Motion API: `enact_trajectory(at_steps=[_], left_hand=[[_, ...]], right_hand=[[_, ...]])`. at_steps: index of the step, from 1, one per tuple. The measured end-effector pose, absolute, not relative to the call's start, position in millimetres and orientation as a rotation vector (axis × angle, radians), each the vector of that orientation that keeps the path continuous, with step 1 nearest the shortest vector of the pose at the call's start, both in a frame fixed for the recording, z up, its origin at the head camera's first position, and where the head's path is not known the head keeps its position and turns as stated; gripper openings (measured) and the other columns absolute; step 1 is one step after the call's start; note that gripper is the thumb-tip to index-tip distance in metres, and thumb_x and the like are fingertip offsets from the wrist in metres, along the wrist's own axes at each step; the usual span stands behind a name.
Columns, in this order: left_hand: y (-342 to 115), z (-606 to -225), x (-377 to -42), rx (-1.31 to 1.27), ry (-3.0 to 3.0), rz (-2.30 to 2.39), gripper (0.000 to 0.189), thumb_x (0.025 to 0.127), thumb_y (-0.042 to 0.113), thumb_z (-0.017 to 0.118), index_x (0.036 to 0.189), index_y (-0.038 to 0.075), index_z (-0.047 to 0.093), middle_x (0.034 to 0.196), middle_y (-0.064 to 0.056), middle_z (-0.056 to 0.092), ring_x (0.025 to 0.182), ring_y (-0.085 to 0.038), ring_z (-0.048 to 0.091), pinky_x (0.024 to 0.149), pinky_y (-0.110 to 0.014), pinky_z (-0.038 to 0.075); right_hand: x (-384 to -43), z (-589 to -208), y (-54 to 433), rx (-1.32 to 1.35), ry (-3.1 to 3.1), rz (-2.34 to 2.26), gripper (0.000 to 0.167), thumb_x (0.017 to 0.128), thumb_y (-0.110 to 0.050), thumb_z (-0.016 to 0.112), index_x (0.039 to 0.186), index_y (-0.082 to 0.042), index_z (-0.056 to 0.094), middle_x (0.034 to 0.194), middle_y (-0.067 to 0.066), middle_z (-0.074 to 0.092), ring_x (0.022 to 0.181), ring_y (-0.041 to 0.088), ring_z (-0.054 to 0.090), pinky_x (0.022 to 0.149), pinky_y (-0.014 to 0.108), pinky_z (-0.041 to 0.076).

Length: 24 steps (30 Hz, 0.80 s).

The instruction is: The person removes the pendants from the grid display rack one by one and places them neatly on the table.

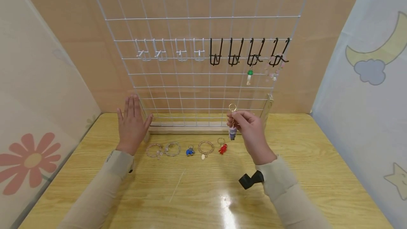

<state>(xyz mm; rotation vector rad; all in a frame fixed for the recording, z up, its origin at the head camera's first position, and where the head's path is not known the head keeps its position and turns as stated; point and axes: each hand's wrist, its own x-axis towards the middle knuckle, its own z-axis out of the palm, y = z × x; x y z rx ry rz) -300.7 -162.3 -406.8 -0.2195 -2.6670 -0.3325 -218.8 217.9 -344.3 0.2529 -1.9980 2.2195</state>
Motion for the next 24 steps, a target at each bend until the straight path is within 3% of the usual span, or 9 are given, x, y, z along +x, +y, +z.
enact_trajectory(at_steps=[6,11,18,24], left_hand=[[-162.7,-407.5,-300.7,-0.217,-2.655,-0.322,0.09,0.106,0.043,0.051,0.161,0.003,-0.008,0.168,-0.022,0.009,0.156,-0.036,0.007,0.119,-0.065,0.002],[-162.3,-406.5,-299.7,-0.219,-2.649,-0.333,0.09,0.105,0.042,0.052,0.161,0.003,-0.007,0.168,-0.021,0.007,0.156,-0.033,0.004,0.12,-0.064,0.001],[-161.7,-404.7,-297.9,-0.223,-2.632,-0.334,0.09,0.105,0.04,0.054,0.161,0.001,-0.003,0.167,-0.023,0.011,0.156,-0.035,0.007,0.12,-0.064,0.003],[-161.4,-403.5,-297.5,-0.22,-2.64,-0.323,0.09,0.105,0.042,0.054,0.161,0.0,-0.001,0.167,-0.023,0.012,0.155,-0.035,0.008,0.119,-0.065,0.004]], right_hand=[[-212.4,-369.3,222.5,0.165,-2.077,2.239,0.027,0.105,-0.021,0.059,0.1,0.002,0.071,0.092,0.001,0.07,0.083,0.014,0.065,0.08,0.024,0.056],[-208.0,-390.4,226.1,0.08,-2.148,2.244,0.024,0.105,-0.023,0.058,0.098,-0.006,0.072,0.094,0.004,0.068,0.083,0.014,0.065,0.078,0.024,0.055],[-206.6,-417.7,233.1,-0.079,-2.23,2.224,0.026,0.107,-0.022,0.054,0.099,-0.003,0.071,0.092,0.004,0.068,0.081,0.013,0.065,0.072,0.024,0.054],[-210.4,-433.9,237.8,-0.171,-2.283,2.204,0.032,0.107,-0.021,0.053,0.106,0.007,0.068,0.091,0.005,0.068,0.08,0.013,0.065,0.071,0.024,0.054]])
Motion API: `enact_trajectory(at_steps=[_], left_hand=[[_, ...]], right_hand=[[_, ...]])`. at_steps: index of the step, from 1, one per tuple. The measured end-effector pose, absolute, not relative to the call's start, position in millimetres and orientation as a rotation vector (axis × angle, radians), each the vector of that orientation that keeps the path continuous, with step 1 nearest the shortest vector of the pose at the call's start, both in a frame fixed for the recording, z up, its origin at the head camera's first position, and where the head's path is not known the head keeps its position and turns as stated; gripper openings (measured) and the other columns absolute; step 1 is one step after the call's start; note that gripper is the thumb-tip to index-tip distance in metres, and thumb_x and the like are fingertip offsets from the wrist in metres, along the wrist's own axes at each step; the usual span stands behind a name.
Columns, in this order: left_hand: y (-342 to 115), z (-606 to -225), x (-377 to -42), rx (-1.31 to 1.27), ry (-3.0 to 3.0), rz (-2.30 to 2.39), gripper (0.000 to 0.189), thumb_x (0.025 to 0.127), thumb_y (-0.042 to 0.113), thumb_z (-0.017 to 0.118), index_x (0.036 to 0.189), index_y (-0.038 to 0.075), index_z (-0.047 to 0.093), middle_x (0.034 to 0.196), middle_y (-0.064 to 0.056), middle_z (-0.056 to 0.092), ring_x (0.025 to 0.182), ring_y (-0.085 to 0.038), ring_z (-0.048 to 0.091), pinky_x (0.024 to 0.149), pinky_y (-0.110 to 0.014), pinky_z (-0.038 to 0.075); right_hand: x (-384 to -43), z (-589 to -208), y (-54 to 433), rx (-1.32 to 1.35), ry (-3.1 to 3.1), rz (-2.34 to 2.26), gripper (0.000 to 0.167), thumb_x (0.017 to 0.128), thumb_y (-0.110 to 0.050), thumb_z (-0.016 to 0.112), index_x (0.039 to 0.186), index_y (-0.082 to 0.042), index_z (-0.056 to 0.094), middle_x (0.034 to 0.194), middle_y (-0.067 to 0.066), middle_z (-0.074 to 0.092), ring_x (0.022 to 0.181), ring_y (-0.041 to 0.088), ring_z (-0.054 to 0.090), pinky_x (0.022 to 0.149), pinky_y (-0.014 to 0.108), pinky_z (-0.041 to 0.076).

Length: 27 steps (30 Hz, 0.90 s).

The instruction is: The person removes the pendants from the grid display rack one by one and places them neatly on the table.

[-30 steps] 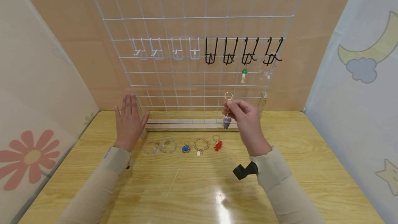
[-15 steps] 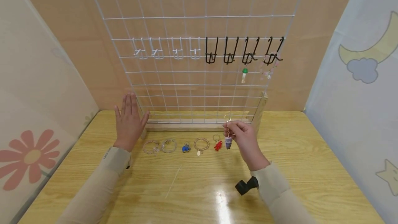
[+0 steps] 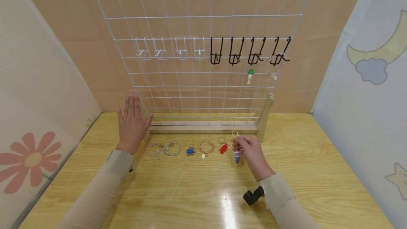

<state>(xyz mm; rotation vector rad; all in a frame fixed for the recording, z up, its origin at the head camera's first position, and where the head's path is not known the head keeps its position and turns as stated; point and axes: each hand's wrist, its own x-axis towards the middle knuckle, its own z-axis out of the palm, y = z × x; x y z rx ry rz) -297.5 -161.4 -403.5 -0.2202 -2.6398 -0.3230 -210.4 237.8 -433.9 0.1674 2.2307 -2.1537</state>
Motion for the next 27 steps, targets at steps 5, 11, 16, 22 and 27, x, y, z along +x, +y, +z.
enact_trajectory(at_steps=[5,11,16,22,27], left_hand=[[-162.4,-405.0,-298.6,-0.219,-2.635,-0.308,0.09,0.105,0.042,0.054,0.161,0.0,-0.001,0.167,-0.022,0.011,0.155,-0.035,0.01,0.119,-0.065,0.004],[-163.1,-405.7,-299.5,-0.221,-2.634,-0.333,0.09,0.104,0.043,0.055,0.162,0.001,-0.002,0.168,-0.021,0.01,0.156,-0.031,0.004,0.12,-0.064,0.003],[-163.0,-405.1,-299.5,-0.221,-2.632,-0.339,0.091,0.104,0.043,0.055,0.162,0.002,-0.002,0.169,-0.019,0.006,0.156,-0.031,0.004,0.12,-0.064,0.002],[-162.0,-403.4,-298.9,-0.215,-2.636,-0.33,0.091,0.104,0.044,0.054,0.162,0.002,-0.002,0.169,-0.019,0.006,0.156,-0.034,0.008,0.12,-0.064,0.002],[-161.6,-403.4,-298.5,-0.211,-2.634,-0.327,0.091,0.104,0.044,0.054,0.162,0.002,-0.001,0.169,-0.019,0.007,0.156,-0.034,0.008,0.12,-0.064,0.003]], right_hand=[[-215.3,-443.4,240.0,0.222,2.219,-2.121,0.036,0.107,-0.021,0.052,0.114,0.013,0.063,0.095,0.008,0.068,0.081,0.012,0.065,0.07,0.023,0.053],[-221.7,-451.1,242.0,0.258,2.259,-2.072,0.038,0.108,-0.021,0.051,0.118,0.014,0.06,0.095,0.008,0.069,0.081,0.011,0.065,0.07,0.022,0.054],[-226.0,-454.2,244.0,0.241,2.32,-2.008,0.041,0.108,-0.024,0.051,0.121,0.013,0.06,0.101,0.011,0.069,0.089,0.015,0.066,0.076,0.023,0.054],[-230.5,-455.4,243.8,0.278,2.437,-1.906,0.04,0.106,-0.025,0.054,0.122,0.011,0.065,0.109,0.014,0.07,0.094,0.016,0.064,0.079,0.023,0.053],[-233.4,-457.6,244.1,0.295,2.558,-1.764,0.038,0.105,-0.027,0.056,0.122,0.004,0.07,0.118,0.012,0.069,0.098,0.016,0.06,0.082,0.024,0.05]])
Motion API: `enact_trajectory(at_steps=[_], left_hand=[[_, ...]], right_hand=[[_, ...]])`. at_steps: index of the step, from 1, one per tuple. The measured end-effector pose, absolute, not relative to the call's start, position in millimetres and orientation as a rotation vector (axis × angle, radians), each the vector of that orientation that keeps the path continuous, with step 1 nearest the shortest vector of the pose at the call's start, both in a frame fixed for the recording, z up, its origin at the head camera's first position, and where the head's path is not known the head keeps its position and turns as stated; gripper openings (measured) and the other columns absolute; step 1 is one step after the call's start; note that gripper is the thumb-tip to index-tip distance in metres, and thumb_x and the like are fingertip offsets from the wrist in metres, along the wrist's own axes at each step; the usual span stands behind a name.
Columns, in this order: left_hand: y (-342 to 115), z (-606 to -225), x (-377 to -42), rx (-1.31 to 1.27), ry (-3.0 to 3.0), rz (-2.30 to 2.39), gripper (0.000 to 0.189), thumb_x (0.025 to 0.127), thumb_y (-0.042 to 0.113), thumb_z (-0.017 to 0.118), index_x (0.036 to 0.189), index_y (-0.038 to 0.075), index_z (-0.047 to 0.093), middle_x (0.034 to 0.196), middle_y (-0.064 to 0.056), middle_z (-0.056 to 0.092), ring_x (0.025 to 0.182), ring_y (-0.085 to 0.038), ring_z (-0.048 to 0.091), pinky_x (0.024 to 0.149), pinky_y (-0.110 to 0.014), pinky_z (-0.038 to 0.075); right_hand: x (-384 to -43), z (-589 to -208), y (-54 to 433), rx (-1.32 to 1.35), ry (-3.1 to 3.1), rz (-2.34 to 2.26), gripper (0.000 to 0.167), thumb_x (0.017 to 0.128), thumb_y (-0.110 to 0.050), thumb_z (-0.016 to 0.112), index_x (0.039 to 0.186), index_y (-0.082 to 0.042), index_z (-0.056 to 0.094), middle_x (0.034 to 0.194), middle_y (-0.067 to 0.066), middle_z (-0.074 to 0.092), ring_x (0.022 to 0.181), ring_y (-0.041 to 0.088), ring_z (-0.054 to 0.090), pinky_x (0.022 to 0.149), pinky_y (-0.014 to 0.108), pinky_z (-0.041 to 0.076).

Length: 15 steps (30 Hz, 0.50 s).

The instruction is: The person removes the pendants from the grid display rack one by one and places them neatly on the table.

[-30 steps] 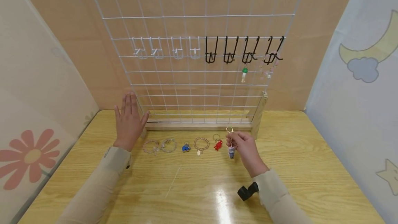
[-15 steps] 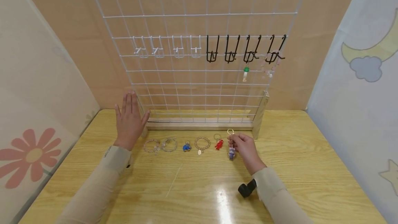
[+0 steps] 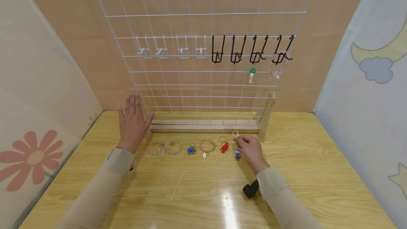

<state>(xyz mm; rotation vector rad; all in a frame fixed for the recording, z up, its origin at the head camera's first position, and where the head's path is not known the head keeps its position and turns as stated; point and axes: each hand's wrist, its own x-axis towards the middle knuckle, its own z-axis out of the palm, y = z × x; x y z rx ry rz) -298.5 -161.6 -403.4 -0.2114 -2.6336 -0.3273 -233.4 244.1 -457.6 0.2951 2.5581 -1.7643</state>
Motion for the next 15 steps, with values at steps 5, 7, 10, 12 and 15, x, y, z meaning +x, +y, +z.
enact_trajectory(at_steps=[5,7,10,12,15], left_hand=[[-161.2,-403.3,-299.0,-0.212,-2.638,-0.324,0.09,0.105,0.045,0.052,0.162,0.002,-0.002,0.168,-0.02,0.007,0.156,-0.034,0.007,0.12,-0.064,0.003],[-161.4,-403.5,-299.2,-0.21,-2.642,-0.323,0.09,0.105,0.046,0.052,0.162,0.002,-0.003,0.168,-0.02,0.007,0.156,-0.034,0.007,0.12,-0.064,0.002],[-161.7,-404.0,-299.5,-0.212,-2.643,-0.32,0.09,0.105,0.046,0.051,0.161,0.002,-0.003,0.168,-0.021,0.008,0.156,-0.035,0.007,0.12,-0.064,0.002],[-161.8,-404.7,-299.8,-0.217,-2.636,-0.318,0.09,0.105,0.045,0.052,0.161,0.001,-0.002,0.168,-0.021,0.009,0.155,-0.035,0.009,0.12,-0.064,0.003],[-161.9,-405.3,-300.0,-0.221,-2.63,-0.316,0.09,0.105,0.045,0.052,0.161,0.001,-0.002,0.168,-0.021,0.01,0.155,-0.036,0.01,0.119,-0.065,0.003]], right_hand=[[-238.0,-460.4,246.0,0.268,2.664,-1.646,0.035,0.104,-0.027,0.058,0.12,0.001,0.072,0.114,0.014,0.07,0.094,0.018,0.059,0.081,0.029,0.049],[-239.9,-462.0,247.0,0.25,2.696,-1.608,0.035,0.104,-0.026,0.058,0.119,0.002,0.072,0.113,0.015,0.071,0.092,0.018,0.061,0.081,0.029,0.05],[-242.2,-463.9,248.0,0.236,2.753,-1.537,0.032,0.104,-0.023,0.059,0.117,0.002,0.073,0.109,0.015,0.072,0.092,0.019,0.063,0.081,0.031,0.05],[-243.3,-464.6,248.7,0.217,2.809,-1.469,0.03,0.103,-0.021,0.06,0.114,0.003,0.074,0.105,0.015,0.073,0.092,0.02,0.063,0.081,0.033,0.049],[-244.5,-465.1,248.9,0.205,2.881,-1.373,0.026,0.102,-0.017,0.061,0.109,0.004,0.075,0.098,0.014,0.073,0.088,0.021,0.063,0.078,0.034,0.049]])
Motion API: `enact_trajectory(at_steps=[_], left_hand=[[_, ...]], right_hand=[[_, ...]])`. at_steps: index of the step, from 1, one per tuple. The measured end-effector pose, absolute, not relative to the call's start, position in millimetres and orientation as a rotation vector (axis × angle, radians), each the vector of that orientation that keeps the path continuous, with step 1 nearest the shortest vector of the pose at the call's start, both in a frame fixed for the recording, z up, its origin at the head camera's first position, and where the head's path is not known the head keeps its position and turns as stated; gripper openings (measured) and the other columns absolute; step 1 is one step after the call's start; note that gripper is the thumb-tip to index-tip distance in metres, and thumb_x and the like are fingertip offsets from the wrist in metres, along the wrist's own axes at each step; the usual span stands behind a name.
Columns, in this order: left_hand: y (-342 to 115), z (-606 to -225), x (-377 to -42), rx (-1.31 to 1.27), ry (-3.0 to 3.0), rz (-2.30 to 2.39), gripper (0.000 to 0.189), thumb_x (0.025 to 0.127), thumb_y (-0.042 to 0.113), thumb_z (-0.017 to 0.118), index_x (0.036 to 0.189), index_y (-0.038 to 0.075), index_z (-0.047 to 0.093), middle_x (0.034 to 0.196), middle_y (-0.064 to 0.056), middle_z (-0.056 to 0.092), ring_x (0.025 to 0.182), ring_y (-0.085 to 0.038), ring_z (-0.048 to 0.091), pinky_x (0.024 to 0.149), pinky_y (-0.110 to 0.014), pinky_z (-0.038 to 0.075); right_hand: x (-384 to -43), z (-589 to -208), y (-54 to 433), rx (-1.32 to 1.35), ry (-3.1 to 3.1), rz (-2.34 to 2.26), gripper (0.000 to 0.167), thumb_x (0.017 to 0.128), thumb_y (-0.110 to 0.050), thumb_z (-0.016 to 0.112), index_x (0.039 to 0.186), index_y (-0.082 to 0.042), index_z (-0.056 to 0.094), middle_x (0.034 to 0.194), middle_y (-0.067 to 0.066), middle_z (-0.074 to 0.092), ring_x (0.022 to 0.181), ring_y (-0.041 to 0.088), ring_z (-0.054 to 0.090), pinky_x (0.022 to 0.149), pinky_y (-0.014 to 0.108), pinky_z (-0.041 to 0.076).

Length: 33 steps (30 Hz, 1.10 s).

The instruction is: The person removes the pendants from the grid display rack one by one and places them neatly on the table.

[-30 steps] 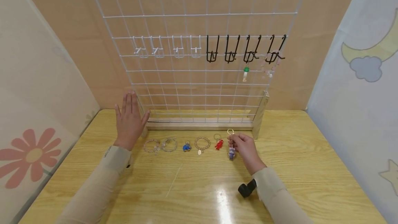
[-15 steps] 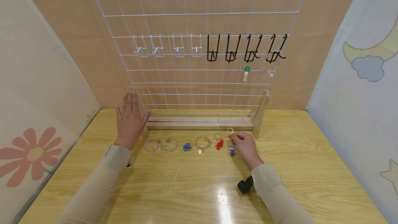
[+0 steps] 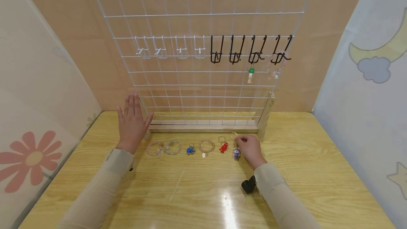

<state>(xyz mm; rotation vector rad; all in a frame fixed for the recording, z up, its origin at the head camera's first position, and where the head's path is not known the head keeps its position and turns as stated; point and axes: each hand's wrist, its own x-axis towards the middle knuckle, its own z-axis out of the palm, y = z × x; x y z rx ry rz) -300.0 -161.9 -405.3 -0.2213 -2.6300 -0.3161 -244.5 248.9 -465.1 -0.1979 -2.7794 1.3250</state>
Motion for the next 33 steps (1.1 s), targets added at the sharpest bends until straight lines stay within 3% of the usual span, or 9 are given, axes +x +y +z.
enact_trajectory(at_steps=[6,14,24,33], left_hand=[[-161.9,-404.5,-298.9,-0.216,-2.647,-0.327,0.09,0.105,0.046,0.051,0.161,0.001,-0.003,0.168,-0.02,0.006,0.156,-0.033,0.005,0.12,-0.064,0.001],[-161.4,-403.3,-298.2,-0.212,-2.653,-0.327,0.09,0.105,0.045,0.052,0.161,0.001,-0.003,0.169,-0.019,0.006,0.156,-0.034,0.005,0.12,-0.063,0.001],[-161.1,-404.7,-299.0,-0.228,-2.644,-0.339,0.09,0.105,0.046,0.051,0.161,0.001,-0.002,0.168,-0.021,0.007,0.155,-0.036,0.008,0.12,-0.064,0.002],[-161.6,-403.8,-298.8,-0.227,-2.657,-0.329,0.09,0.105,0.045,0.051,0.161,0.001,-0.005,0.168,-0.023,0.009,0.155,-0.036,0.007,0.119,-0.065,0.002]], right_hand=[[-246.2,-465.2,247.9,-0.203,-2.798,1.259,0.025,0.101,-0.014,0.06,0.105,0.006,0.074,0.089,0.013,0.073,0.074,0.018,0.061,0.066,0.031,0.048],[-246.5,-464.1,247.1,-0.22,-2.783,1.303,0.026,0.101,-0.014,0.059,0.106,0.009,0.07,0.084,0.012,0.073,0.07,0.011,0.061,0.065,0.028,0.048],[-242.0,-459.7,252.6,-0.221,-2.738,1.552,0.035,0.105,-0.021,0.054,0.119,0.01,0.064,0.095,0.014,0.071,0.079,0.016,0.062,0.069,0.025,0.051],[-238.2,-430.4,249.0,-0.103,-2.559,1.668,0.041,0.107,-0.029,0.053,0.128,0.006,0.059,0.116,0.022,0.062,0.091,0.016,0.062,0.079,0.027,0.056]])
